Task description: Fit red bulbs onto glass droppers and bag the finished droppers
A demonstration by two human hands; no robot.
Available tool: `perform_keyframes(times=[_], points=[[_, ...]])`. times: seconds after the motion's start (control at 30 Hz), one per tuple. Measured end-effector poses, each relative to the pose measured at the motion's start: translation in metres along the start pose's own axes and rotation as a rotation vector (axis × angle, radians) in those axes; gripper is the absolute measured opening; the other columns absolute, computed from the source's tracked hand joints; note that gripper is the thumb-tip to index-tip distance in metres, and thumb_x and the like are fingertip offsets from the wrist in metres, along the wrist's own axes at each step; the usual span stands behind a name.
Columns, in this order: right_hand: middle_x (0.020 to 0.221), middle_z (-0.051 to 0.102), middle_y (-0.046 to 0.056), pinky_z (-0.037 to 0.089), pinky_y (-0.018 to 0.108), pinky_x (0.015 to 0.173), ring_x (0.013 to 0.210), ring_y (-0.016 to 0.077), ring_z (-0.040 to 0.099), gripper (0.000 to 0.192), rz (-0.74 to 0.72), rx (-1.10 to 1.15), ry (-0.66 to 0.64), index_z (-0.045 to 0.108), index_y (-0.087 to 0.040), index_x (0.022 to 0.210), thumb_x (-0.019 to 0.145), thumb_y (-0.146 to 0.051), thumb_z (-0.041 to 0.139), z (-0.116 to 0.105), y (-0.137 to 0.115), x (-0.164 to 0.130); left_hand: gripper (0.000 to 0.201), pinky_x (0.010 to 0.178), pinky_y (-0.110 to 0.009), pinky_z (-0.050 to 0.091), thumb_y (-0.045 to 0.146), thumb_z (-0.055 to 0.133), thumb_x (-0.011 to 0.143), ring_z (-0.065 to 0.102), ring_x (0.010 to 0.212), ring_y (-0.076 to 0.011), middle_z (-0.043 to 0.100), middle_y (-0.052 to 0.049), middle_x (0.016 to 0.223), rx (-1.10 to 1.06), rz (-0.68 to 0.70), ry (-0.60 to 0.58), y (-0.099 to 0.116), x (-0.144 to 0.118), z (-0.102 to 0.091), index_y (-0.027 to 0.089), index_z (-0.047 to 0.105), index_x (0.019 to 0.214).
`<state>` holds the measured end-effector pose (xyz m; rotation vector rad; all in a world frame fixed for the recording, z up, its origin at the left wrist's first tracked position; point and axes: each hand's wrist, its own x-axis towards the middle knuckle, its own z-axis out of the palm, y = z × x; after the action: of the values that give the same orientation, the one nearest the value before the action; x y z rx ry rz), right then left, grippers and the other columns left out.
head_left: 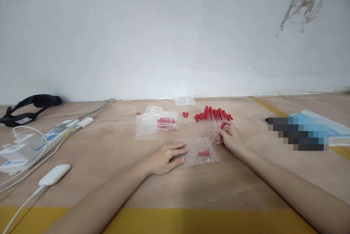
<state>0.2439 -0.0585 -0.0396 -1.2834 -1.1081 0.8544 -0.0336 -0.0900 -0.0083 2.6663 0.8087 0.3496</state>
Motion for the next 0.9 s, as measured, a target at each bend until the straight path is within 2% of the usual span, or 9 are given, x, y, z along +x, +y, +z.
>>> perform_keyframes(times=[0.13, 0.23, 0.43, 0.5, 0.57, 0.67, 0.73, 0.8, 0.9], points=[[0.065, 0.042, -0.007, 0.048, 0.022, 0.041, 0.046, 0.009, 0.051, 0.044, -0.034, -0.003, 0.077, 0.028, -0.021, 0.106, 0.069, -0.025, 0.051, -0.011, -0.001, 0.005, 0.043, 0.105, -0.037, 0.023, 0.039, 0.039, 0.088, 0.028, 0.127, -0.0193, 0.032, -0.004, 0.138, 0.011, -0.004, -0.006, -0.001, 0.0, 0.0, 0.025, 0.037, 0.129], [0.066, 0.042, -0.007, 0.049, 0.022, 0.042, 0.047, 0.0089, 0.051, 0.044, -0.04, -0.014, 0.081, 0.028, -0.021, 0.106, 0.069, -0.025, 0.051, -0.015, -0.001, 0.006, 0.044, 0.104, -0.038, 0.024, 0.039, 0.038, 0.088, 0.028, 0.127, -0.0195, 0.032, -0.004, 0.138, 0.022, -0.002, -0.006, -0.001, -0.001, 0.0, 0.025, 0.037, 0.129], [0.064, 0.044, -0.008, 0.05, 0.023, 0.043, 0.046, 0.0084, 0.052, 0.037, 0.054, 0.087, 0.031, 0.029, -0.024, 0.096, 0.068, -0.024, 0.053, 0.0, -0.005, -0.006, 0.043, 0.104, -0.037, 0.024, 0.039, 0.037, 0.088, 0.029, 0.126, -0.019, 0.033, -0.005, 0.137, 0.034, -0.009, -0.007, 0.001, -0.001, 0.0, 0.024, 0.037, 0.129], [0.065, 0.05, -0.007, 0.049, 0.024, 0.044, 0.045, 0.0083, 0.052, 0.033, 0.112, 0.124, -0.038, 0.031, -0.024, 0.091, 0.068, -0.026, 0.055, 0.002, -0.007, -0.012, 0.046, 0.104, -0.038, 0.025, 0.039, 0.038, 0.088, 0.03, 0.126, -0.0189, 0.034, -0.005, 0.136, 0.034, -0.006, 0.008, 0.001, -0.001, -0.001, 0.024, 0.034, 0.13], [0.068, 0.055, -0.004, 0.048, 0.024, 0.046, 0.047, 0.0089, 0.054, 0.032, 0.142, 0.131, -0.168, 0.034, -0.022, 0.088, 0.068, -0.029, 0.058, -0.002, -0.008, -0.015, 0.049, 0.103, -0.038, 0.027, 0.039, 0.039, 0.087, 0.032, 0.124, -0.0191, 0.037, -0.006, 0.135, 0.031, -0.005, 0.032, 0.002, -0.001, -0.001, 0.023, 0.029, 0.133], [0.066, 0.056, -0.003, 0.045, 0.022, 0.048, 0.053, 0.0098, 0.055, 0.031, 0.101, 0.025, -0.44, 0.042, -0.019, 0.085, 0.068, -0.036, 0.061, -0.014, -0.009, -0.015, 0.053, 0.102, -0.038, 0.028, 0.039, 0.041, 0.086, 0.034, 0.123, -0.0198, 0.038, -0.007, 0.134, 0.023, 0.001, 0.058, 0.002, -0.001, -0.001, 0.021, 0.027, 0.133], [0.059, 0.053, -0.004, 0.04, 0.02, 0.046, 0.051, 0.0083, 0.05, 0.03, 0.031, -0.121, -0.574, 0.049, -0.017, 0.081, 0.067, -0.039, 0.062, -0.02, -0.01, -0.013, 0.052, 0.102, -0.038, 0.028, 0.039, 0.041, 0.086, 0.034, 0.122, -0.0203, 0.039, -0.007, 0.133, 0.018, 0.01, 0.061, 0.002, -0.001, -0.001, 0.021, 0.027, 0.133], [0.054, 0.047, -0.006, 0.035, 0.019, 0.045, 0.048, 0.007, 0.044, 0.028, -0.089, -0.266, -0.624, 0.055, -0.016, 0.077, 0.064, -0.04, 0.064, -0.022, -0.01, -0.01, 0.052, 0.102, -0.038, 0.028, 0.038, 0.041, 0.086, 0.035, 0.122, -0.0201, 0.039, -0.007, 0.133, 0.019, 0.013, 0.057, 0.003, 0.0, -0.001, 0.021, 0.027, 0.133], [0.056, 0.046, -0.004, 0.033, 0.02, 0.048, 0.051, 0.0077, 0.042, 0.024, -0.246, -0.381, -0.633, 0.063, -0.016, 0.073, 0.062, -0.037, 0.065, -0.017, -0.012, -0.008, 0.052, 0.102, -0.037, 0.028, 0.037, 0.041, 0.086, 0.035, 0.122, -0.0196, 0.04, -0.007, 0.132, 0.025, 0.016, 0.051, 0.004, 0.0, -0.002, 0.021, 0.026, 0.133]])
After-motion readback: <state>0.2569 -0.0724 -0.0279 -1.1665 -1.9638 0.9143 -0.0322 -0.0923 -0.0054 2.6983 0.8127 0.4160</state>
